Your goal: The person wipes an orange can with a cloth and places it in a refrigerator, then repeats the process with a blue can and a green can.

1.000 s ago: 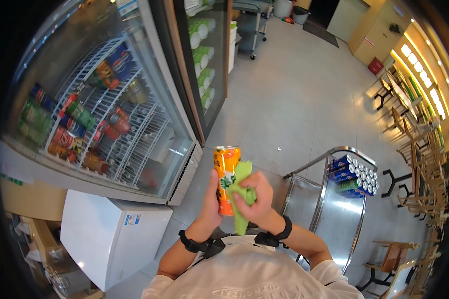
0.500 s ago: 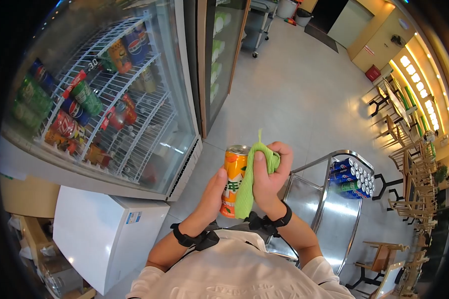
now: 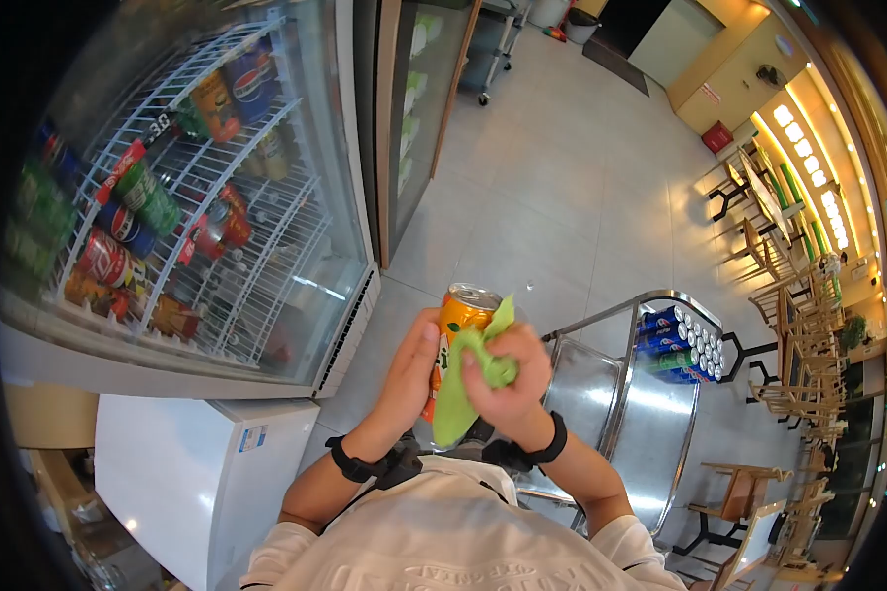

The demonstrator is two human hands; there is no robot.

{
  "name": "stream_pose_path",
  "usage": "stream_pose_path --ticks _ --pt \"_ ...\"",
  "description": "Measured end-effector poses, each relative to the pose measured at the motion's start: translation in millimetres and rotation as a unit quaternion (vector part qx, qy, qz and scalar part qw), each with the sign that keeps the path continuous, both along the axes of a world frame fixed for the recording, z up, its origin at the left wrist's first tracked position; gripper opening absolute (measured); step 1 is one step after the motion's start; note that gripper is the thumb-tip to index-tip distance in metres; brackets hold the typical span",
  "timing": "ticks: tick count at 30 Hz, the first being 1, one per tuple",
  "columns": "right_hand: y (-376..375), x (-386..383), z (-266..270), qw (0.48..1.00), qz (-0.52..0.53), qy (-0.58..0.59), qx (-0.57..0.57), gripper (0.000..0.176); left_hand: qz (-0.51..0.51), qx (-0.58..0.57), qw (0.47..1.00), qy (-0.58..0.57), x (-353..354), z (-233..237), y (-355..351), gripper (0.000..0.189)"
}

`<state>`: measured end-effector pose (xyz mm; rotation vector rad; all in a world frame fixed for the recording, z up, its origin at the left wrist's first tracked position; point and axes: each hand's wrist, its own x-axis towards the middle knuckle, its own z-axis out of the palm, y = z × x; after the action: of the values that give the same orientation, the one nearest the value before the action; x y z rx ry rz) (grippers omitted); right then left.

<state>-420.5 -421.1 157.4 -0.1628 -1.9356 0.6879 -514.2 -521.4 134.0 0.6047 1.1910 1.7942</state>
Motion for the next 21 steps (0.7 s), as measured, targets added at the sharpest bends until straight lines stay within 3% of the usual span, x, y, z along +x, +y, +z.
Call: stream_pose_path --ticks 1,3,4,7,10,12,15,21 --pt "5 -4 5 1.000 -0.004 0.000 -0.002 0.027 -0.004 -0.002 1.000 0.000 4 3 1 0.046" --pt "13 -9 10 0.989 -0.067 0.051 -0.121 0.026 -0.006 0.020 1.000 -0.003 11 7 6 0.047" --pt "15 -6 9 0.980 -0.049 0.035 -0.191 0.026 -0.010 0.019 1.000 -0.004 15 7 8 0.047" --pt "19 1 0 0.969 -0.052 0.024 -0.240 0.028 0.003 0.025 0.997 -0.070 27 6 19 0.047" --pt "7 19 -9 0.973 -0.055 -0.034 -0.221 0.037 0.059 0.028 0.992 -0.112 39 -3 34 0.048" --pt "9 36 -18 0.980 -0.056 -0.061 -0.183 0.041 0.077 0.039 0.971 -0.225 44 -17 43 0.057" --pt "14 70 -32 0.982 -0.050 -0.096 -0.155 0.044 -0.006 0.037 0.950 -0.310 49 -4 53 0.049" --pt "53 126 -23 0.994 -0.013 -0.060 -0.091 0.041 -0.005 -0.002 0.960 -0.281 99 -2 93 0.048"
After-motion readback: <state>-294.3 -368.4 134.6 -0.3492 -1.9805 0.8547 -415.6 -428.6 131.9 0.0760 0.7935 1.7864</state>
